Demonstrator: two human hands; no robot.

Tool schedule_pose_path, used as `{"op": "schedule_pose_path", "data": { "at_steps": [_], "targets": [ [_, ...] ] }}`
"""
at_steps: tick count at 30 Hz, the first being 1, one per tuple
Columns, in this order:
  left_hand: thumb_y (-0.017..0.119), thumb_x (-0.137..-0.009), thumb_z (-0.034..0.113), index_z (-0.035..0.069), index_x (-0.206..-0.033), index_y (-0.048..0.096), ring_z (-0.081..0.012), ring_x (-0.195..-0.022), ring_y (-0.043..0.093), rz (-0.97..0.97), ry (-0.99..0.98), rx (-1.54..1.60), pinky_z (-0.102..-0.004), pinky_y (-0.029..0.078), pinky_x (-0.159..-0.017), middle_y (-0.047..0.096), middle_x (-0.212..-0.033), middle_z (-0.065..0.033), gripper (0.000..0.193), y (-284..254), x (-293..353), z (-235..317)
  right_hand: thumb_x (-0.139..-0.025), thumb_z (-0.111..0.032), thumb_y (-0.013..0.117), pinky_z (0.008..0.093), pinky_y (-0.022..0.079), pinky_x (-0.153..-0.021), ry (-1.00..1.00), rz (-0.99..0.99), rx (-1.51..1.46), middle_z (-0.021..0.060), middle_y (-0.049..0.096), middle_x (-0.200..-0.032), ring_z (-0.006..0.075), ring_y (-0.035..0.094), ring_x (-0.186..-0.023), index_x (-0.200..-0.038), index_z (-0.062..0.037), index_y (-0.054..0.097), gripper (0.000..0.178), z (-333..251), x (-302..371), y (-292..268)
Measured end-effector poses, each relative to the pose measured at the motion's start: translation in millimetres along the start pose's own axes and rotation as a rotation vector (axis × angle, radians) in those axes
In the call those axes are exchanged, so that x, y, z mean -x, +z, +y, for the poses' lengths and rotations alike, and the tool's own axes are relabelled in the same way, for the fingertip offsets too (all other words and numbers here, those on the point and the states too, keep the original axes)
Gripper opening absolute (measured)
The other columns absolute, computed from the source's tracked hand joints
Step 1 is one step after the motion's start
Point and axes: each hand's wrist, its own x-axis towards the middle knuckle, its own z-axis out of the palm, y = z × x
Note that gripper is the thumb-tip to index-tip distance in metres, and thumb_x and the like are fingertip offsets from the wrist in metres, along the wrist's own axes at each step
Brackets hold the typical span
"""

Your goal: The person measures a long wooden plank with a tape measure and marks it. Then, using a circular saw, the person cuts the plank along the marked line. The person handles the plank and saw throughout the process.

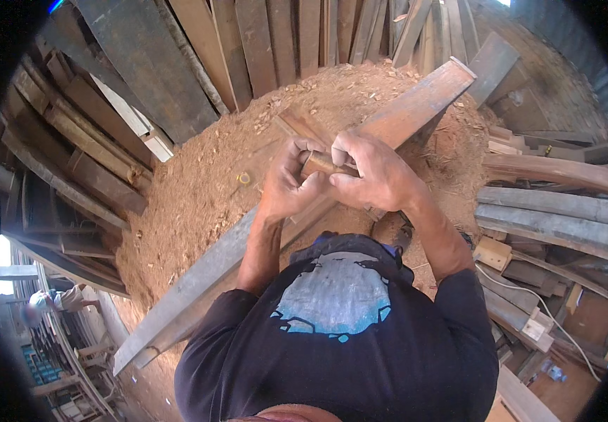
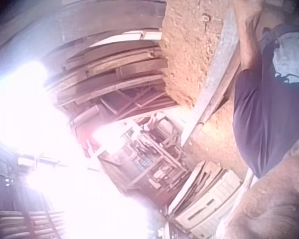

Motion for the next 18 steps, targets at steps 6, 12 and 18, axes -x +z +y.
{"op": "schedule_pose_path", "data": {
  "at_steps": [6,12,18],
  "targets": [
    [0.054,-0.082,-0.005,0.000,-0.113,0.052,-0.0104,-0.099,0.059,0.029,0.032,-0.004,-0.0253,0.048,-0.085,0.062,-0.103,-0.0061,0.032,2.1,3.9,-5.9,-0.079,-0.005,0.072,0.0283,0.038,-0.065,0.097,-0.047,-0.294,-0.0015,0.042,-0.080,0.0089,0.040,-0.075,-0.084,-0.0069,0.048,0.024,9.2,-0.9,11.4],
    [0.054,-0.083,-0.004,0.000,-0.117,0.050,-0.0097,-0.098,0.058,0.008,0.005,-0.045,-0.0246,0.048,-0.083,0.062,-0.105,-0.0060,0.035,-4.2,2.5,-17.2,-0.080,-0.003,0.071,0.0262,0.035,-0.062,0.107,-0.033,-0.359,-0.0042,0.040,-0.079,0.0065,0.037,-0.074,-0.083,-0.0072,0.048,0.024,20.7,-1.0,20.9],
    [0.055,-0.084,-0.004,0.001,-0.120,0.049,-0.0080,-0.097,0.058,0.001,-0.068,0.011,-0.0232,0.048,-0.081,0.061,-0.106,-0.0054,0.036,-0.6,6.4,-24.8,-0.079,-0.004,0.069,0.0304,0.039,-0.058,0.087,0.025,-0.240,0.0013,0.046,-0.071,0.0096,0.045,-0.068,-0.080,-0.0049,0.048,0.021,23.8,5.8,25.3]
  ]
}}
